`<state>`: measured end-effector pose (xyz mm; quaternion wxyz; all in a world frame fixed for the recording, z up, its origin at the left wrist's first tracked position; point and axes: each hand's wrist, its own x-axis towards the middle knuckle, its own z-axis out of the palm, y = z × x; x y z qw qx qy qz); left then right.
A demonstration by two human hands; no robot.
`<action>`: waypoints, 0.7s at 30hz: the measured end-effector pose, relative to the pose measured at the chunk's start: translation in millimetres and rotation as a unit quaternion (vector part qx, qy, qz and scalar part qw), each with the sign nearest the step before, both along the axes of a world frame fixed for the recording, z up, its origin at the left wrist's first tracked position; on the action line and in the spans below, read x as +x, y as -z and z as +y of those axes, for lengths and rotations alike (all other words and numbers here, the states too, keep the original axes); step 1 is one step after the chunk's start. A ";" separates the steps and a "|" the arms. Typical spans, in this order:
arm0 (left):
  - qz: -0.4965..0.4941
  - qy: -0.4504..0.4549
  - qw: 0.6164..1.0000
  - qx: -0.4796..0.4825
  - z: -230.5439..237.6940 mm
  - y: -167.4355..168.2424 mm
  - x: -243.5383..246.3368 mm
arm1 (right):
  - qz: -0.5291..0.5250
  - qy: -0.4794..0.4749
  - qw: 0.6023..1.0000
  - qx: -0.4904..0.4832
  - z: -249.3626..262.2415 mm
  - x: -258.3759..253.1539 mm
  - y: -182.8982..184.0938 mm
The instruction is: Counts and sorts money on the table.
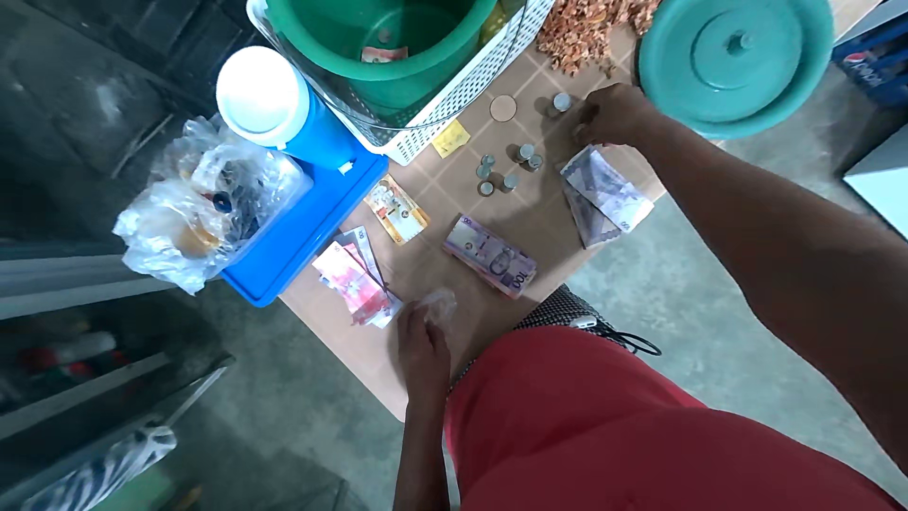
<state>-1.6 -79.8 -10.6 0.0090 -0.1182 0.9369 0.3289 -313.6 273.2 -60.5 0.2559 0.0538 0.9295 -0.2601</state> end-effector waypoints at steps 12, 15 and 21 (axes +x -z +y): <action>0.204 0.036 0.961 0.181 18.0 -3.5 -26.4 | -0.077 0.145 0.890 -0.426 -26.9 93.3 -71.7; 0.221 -0.038 0.903 0.368 41.8 -24.8 -34.0 | -0.110 0.053 0.886 -0.448 -63.6 123.5 -85.5; -0.039 -0.216 0.634 0.741 77.4 -40.2 -55.8 | 0.049 -0.200 0.936 -0.286 -161.7 178.7 -96.8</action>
